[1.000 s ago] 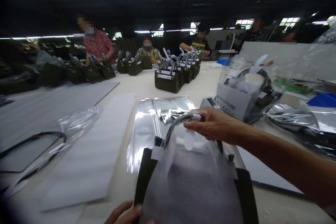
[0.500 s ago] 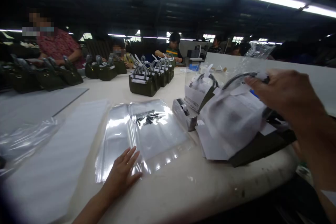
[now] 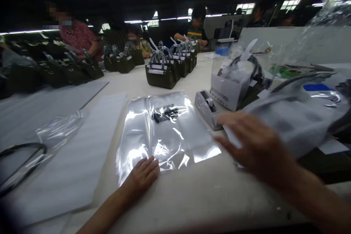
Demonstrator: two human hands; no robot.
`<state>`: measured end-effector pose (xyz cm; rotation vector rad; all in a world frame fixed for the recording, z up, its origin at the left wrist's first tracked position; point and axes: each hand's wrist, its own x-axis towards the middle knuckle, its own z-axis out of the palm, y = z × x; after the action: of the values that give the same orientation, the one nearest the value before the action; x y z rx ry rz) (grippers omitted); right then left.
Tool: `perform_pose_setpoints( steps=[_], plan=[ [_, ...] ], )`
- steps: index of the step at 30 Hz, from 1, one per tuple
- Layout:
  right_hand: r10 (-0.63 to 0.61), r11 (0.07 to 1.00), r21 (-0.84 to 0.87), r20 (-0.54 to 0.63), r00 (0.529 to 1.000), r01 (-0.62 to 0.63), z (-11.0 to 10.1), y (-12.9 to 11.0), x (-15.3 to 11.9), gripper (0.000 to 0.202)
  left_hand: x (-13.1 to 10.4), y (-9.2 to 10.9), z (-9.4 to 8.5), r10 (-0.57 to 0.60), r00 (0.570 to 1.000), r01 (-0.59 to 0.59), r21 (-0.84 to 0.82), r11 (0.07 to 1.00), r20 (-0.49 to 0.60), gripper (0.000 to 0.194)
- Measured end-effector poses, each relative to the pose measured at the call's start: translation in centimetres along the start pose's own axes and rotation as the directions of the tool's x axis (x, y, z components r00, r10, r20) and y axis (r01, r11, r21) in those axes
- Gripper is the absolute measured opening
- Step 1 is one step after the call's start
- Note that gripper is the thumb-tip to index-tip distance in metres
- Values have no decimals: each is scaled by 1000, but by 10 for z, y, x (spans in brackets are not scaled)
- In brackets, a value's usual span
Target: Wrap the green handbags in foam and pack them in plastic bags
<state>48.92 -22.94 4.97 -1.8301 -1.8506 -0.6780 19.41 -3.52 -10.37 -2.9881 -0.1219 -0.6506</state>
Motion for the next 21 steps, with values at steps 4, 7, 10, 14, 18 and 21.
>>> perform_pose_setpoints(
  steps=[4,7,10,14,18,21],
  plan=[
    [-256,965,135,281,925,226,103,-50,-24,41,5,-5,-6,-55,998,54,-49,997,-34,18],
    [-297,947,197,223,928,255,142,-47,-35,19,11,-9,-24,-177,984,177,-86,981,-1,18],
    [-271,940,265,205,941,213,143,-35,-25,22,18,-9,-41,-264,962,271,-119,955,76,14],
    [-259,932,314,232,938,179,134,-28,0,24,31,-4,-43,-294,944,316,-151,937,149,11],
    [-356,892,400,332,874,211,134,-23,8,25,38,-3,-39,-306,924,351,-194,916,229,22],
    [-391,873,449,414,822,189,135,-22,2,21,39,-8,-39,-326,894,408,-259,876,307,21]
  ],
)
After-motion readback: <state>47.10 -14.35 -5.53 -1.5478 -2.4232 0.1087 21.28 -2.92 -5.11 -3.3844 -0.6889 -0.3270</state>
